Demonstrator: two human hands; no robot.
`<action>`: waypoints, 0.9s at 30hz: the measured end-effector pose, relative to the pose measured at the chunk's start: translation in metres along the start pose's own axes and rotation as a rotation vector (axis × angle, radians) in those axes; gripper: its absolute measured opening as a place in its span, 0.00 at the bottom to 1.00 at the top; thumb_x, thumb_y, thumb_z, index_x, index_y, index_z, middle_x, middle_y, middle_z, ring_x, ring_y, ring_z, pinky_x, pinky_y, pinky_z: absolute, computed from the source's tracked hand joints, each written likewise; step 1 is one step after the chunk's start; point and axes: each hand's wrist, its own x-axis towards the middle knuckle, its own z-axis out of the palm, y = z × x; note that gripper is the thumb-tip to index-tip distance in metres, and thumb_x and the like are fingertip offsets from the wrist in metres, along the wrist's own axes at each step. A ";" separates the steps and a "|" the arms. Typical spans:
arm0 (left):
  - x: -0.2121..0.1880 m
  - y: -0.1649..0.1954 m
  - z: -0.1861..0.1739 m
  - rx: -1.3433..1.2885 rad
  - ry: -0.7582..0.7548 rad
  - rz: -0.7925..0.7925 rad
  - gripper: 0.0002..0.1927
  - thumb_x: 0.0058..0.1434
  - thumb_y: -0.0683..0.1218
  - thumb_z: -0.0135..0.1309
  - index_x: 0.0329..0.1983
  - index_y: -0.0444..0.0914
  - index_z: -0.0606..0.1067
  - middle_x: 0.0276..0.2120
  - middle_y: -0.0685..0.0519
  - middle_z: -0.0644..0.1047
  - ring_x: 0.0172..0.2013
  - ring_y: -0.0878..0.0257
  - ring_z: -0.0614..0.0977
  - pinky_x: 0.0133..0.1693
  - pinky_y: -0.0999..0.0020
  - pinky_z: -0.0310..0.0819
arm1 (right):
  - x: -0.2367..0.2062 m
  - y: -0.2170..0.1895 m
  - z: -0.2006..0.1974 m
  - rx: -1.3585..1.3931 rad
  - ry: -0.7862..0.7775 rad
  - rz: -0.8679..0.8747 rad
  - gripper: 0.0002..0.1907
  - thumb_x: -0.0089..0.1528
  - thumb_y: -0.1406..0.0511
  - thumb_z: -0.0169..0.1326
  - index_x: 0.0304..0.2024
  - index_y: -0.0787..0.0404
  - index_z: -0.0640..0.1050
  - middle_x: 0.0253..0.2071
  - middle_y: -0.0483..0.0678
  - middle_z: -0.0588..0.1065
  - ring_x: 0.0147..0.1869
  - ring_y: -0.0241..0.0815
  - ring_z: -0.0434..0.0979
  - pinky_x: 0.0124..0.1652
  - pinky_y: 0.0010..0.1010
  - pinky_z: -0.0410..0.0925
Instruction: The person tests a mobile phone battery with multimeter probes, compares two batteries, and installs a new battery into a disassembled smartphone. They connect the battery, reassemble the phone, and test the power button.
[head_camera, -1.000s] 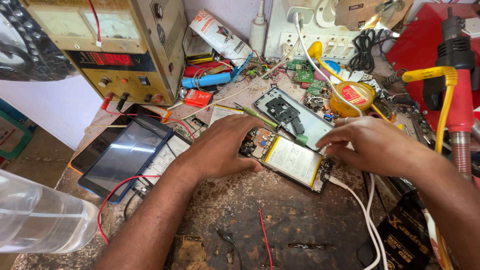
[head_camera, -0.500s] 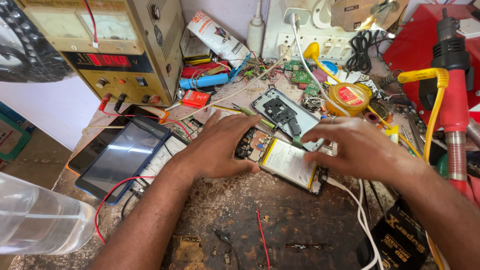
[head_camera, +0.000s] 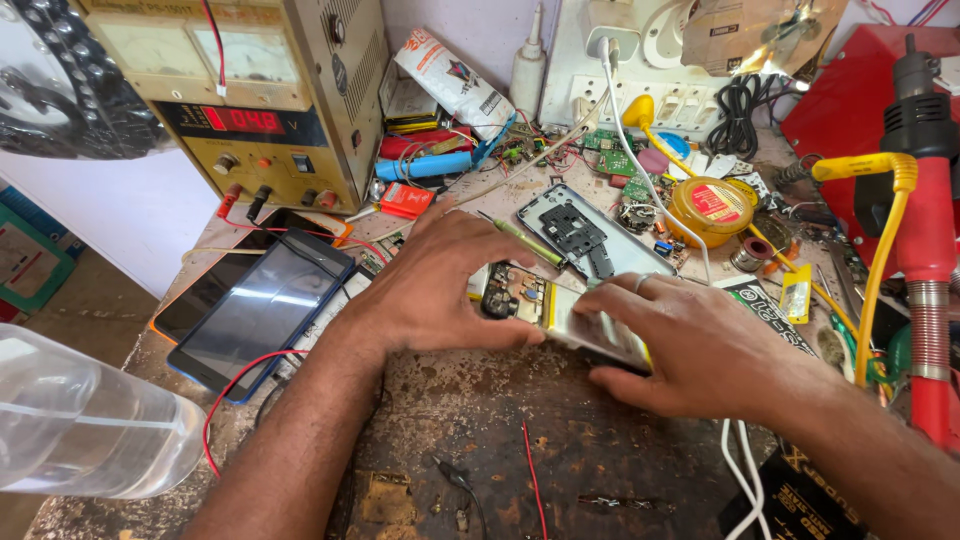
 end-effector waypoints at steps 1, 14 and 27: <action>0.000 -0.001 0.000 0.003 -0.002 -0.020 0.30 0.45 0.64 0.69 0.50 0.48 0.81 0.47 0.52 0.80 0.55 0.55 0.76 0.60 0.55 0.62 | -0.001 0.000 0.001 -0.023 0.018 0.006 0.32 0.52 0.51 0.61 0.59 0.49 0.73 0.45 0.52 0.78 0.45 0.56 0.80 0.43 0.49 0.72; 0.003 -0.011 0.019 -0.581 -0.045 -0.205 0.13 0.55 0.41 0.68 0.44 0.39 0.80 0.32 0.58 0.83 0.34 0.71 0.82 0.37 0.73 0.77 | 0.000 0.008 0.000 0.118 0.038 0.227 0.23 0.63 0.53 0.58 0.60 0.45 0.79 0.17 0.52 0.76 0.18 0.43 0.75 0.25 0.37 0.67; 0.003 -0.013 0.028 -1.156 0.009 -0.168 0.15 0.60 0.37 0.64 0.50 0.35 0.78 0.42 0.56 0.83 0.42 0.71 0.82 0.47 0.72 0.80 | 0.005 0.025 0.019 0.914 -0.022 0.233 0.23 0.56 0.68 0.63 0.55 0.61 0.78 0.36 0.45 0.85 0.37 0.28 0.80 0.36 0.25 0.74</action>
